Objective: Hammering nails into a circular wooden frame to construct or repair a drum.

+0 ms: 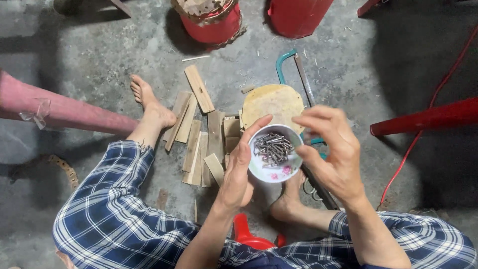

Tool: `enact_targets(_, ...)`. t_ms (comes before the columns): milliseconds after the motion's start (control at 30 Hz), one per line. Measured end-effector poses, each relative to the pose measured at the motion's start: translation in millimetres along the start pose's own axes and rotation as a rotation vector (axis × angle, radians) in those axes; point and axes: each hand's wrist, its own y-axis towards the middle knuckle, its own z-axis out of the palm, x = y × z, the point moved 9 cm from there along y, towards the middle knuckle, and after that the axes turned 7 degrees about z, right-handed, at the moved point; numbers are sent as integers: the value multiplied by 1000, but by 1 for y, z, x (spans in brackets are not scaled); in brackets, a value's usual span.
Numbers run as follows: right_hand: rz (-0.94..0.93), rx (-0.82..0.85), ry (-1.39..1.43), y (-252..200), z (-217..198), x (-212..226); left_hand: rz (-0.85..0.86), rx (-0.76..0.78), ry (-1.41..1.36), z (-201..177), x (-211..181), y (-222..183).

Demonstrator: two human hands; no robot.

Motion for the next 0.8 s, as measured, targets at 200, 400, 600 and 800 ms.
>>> enact_targets(200,-348,194,-76,-13,14,24,-5,106,75,17,-26,-3)
enact_targets(400,-464,181,-256,-18,24,27,10,104,113,20,-32,-4)
enact_targets(600,-417,88,-317,-17,14,23,-26,91,79,22,-32,-5)
enact_targets(800,-451,157,-244,-18,25,28,-15,109,143,25,-31,-4)
